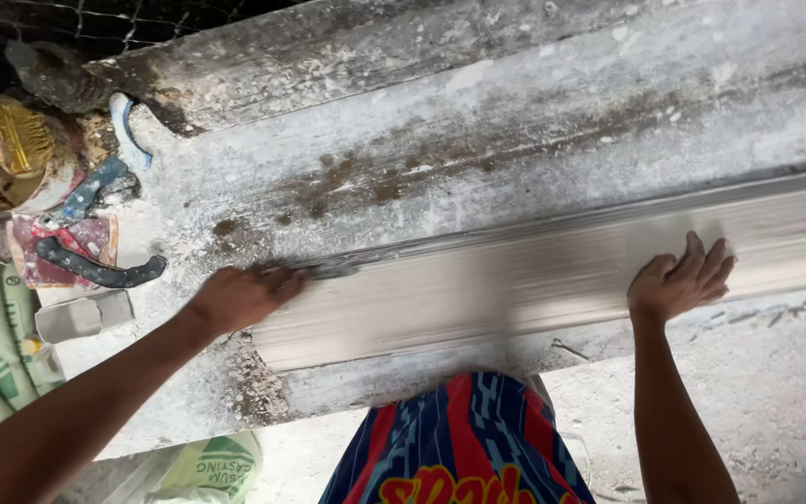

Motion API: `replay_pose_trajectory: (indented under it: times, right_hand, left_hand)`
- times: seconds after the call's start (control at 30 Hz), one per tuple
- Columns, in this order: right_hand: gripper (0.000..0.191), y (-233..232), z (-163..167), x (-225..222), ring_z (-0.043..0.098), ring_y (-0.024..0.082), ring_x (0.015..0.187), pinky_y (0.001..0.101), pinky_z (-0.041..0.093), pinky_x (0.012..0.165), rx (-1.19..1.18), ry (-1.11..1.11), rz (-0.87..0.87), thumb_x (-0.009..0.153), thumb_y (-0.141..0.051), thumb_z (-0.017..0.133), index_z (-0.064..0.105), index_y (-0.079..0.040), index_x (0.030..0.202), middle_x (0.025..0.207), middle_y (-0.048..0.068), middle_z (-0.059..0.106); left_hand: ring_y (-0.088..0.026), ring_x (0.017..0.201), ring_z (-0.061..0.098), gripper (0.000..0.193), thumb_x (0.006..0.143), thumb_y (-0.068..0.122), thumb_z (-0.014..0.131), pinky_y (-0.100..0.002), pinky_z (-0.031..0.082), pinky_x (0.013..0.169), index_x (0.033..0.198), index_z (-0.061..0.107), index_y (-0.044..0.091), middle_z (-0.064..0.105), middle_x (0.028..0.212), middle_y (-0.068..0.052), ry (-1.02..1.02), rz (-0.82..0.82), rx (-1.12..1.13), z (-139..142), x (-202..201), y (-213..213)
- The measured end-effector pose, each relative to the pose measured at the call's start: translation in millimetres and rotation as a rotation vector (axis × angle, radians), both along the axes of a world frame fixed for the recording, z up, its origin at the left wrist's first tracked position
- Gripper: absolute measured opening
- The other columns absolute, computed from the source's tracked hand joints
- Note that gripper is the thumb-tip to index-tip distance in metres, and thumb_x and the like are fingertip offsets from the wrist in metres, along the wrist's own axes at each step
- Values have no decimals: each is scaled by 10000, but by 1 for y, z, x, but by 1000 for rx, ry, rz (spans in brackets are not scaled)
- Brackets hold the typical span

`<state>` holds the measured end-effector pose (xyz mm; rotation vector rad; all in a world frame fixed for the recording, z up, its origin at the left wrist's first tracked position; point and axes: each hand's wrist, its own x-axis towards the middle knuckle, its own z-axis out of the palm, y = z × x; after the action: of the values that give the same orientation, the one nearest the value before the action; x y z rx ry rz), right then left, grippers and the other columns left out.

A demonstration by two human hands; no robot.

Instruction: The person smooths a long white molding piece on a workbench using a utility knife and their hands. They repeatedly scrape and rub the surface and edges to remove imperfections, repositioning the molding as needed.

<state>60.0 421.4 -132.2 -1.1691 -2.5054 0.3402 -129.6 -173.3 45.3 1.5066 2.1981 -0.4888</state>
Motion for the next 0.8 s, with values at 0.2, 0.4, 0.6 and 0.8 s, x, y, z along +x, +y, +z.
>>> replay_pose_trajectory:
  times: [0.2, 0.4, 0.6, 0.8]
  right_hand:
    - [484, -2, 6, 0, 167, 433, 1577, 766, 74, 1188, -14, -19, 4, 1019, -261, 395, 592, -142, 1445, 1682, 188, 340]
    - [508, -5, 13, -3, 182, 448, 1568, 772, 95, 1177, -4, -6, 4, 998, -261, 393, 591, -148, 1452, 1674, 191, 355]
    - [449, -6, 11, -8, 225, 438, 1560, 770, 125, 1179, 49, 8, -16, 1019, -270, 399, 601, -154, 1403, 1647, 173, 397]
    - [454, -3, 20, -9, 213, 442, 1573, 788, 114, 1172, 106, -11, 52, 1037, -243, 414, 586, -130, 1442, 1680, 181, 376]
  left_hand:
    - [-279, 791, 761, 334, 1009, 102, 504, -408, 636, 605, 1332, 541, 24, 718, 1187, -153, -118, -5, 340, -61, 4, 181]
    - [-307, 950, 753, 458, 952, 102, 529, -391, 654, 653, 1407, 499, 143, 624, 1398, -107, -91, 1, 384, -44, -7, 98]
    - [-194, 834, 768, 544, 1023, 147, 470, -307, 618, 473, 1549, 361, 231, 623, 1374, -110, -106, 2, 51, -32, -13, 34]
    - [-284, 813, 740, 363, 1022, 222, 494, -439, 602, 644, 1375, 574, 198, 723, 1077, -72, -172, -31, 390, -94, -13, 258]
